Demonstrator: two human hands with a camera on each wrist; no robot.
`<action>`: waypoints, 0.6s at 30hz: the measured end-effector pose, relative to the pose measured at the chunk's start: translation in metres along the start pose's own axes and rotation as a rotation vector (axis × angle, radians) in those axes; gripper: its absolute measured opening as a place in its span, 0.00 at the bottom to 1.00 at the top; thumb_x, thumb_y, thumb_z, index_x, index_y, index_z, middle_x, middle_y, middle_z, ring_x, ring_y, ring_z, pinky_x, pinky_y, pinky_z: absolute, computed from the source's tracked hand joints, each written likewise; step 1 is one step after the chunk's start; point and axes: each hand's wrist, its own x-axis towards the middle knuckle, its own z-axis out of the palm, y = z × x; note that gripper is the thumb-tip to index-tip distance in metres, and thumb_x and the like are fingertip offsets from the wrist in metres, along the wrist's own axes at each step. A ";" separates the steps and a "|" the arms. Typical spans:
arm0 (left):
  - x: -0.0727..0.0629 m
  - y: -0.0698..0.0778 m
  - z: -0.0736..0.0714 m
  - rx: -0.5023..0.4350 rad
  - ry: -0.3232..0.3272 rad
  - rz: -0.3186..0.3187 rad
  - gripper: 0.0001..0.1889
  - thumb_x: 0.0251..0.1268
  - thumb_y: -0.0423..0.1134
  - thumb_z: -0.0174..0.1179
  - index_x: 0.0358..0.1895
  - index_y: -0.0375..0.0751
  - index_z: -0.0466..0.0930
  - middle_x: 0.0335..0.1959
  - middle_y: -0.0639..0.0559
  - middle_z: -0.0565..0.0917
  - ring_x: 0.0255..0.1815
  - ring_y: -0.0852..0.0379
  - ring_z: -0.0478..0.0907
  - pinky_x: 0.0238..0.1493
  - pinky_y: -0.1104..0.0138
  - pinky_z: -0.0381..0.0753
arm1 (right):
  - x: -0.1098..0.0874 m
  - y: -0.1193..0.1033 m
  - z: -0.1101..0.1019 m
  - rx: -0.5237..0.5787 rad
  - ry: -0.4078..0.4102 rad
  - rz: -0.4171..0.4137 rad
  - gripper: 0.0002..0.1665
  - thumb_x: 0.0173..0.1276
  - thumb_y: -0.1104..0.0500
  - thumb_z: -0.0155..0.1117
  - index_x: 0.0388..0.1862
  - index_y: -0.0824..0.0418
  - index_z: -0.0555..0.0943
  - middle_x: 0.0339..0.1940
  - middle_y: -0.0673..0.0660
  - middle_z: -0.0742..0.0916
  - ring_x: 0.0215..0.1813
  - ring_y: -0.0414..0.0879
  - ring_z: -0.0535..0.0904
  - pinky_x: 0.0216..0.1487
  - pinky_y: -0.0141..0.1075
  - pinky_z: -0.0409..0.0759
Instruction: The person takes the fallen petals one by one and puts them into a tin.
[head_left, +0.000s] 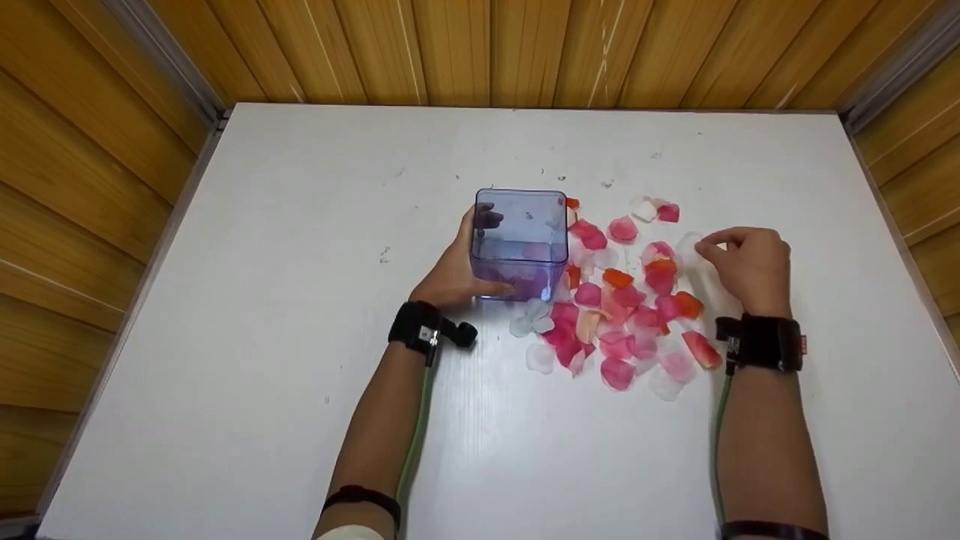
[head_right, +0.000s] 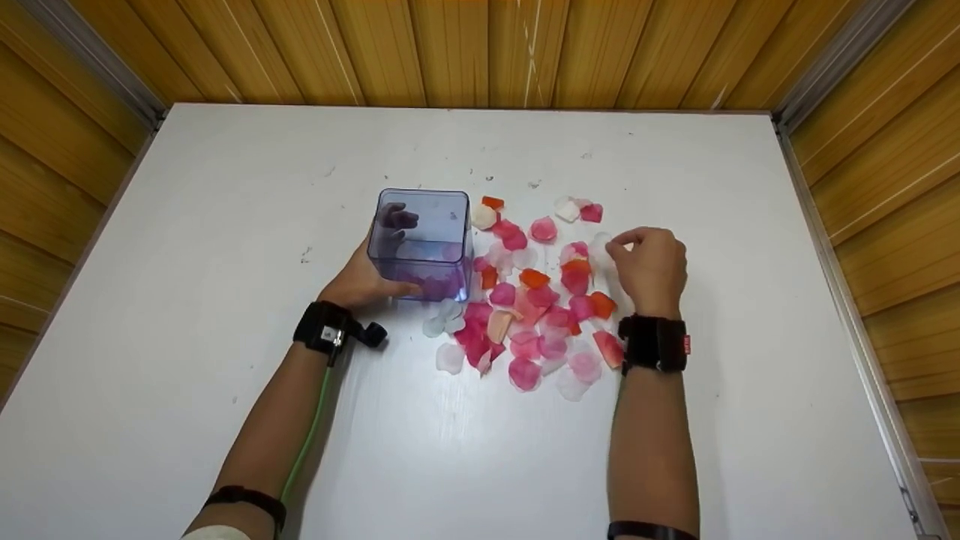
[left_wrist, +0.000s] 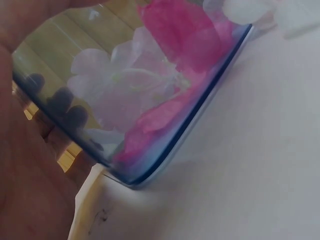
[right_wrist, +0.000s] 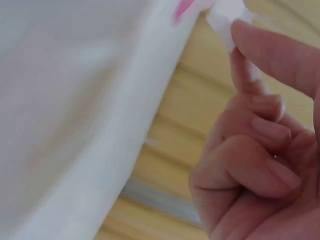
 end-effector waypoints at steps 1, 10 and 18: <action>0.000 0.000 0.000 0.000 -0.001 0.001 0.70 0.38 0.37 0.86 0.83 0.54 0.43 0.75 0.48 0.66 0.74 0.53 0.64 0.77 0.51 0.59 | -0.003 -0.009 0.004 0.007 0.035 -0.041 0.24 0.75 0.48 0.66 0.54 0.68 0.87 0.27 0.60 0.76 0.35 0.52 0.69 0.25 0.34 0.67; 0.003 -0.001 0.004 0.002 0.000 0.004 0.69 0.38 0.38 0.86 0.82 0.57 0.44 0.75 0.48 0.66 0.74 0.51 0.66 0.76 0.51 0.62 | -0.042 -0.074 0.049 0.221 0.337 -0.495 0.12 0.69 0.59 0.74 0.42 0.69 0.90 0.25 0.61 0.74 0.32 0.49 0.67 0.34 0.33 0.63; 0.003 -0.003 0.005 0.022 -0.019 0.000 0.70 0.39 0.41 0.86 0.83 0.57 0.41 0.75 0.50 0.66 0.75 0.54 0.64 0.77 0.52 0.59 | -0.066 -0.108 0.096 0.432 0.292 -0.724 0.07 0.66 0.64 0.76 0.38 0.67 0.90 0.25 0.62 0.75 0.30 0.48 0.69 0.30 0.29 0.64</action>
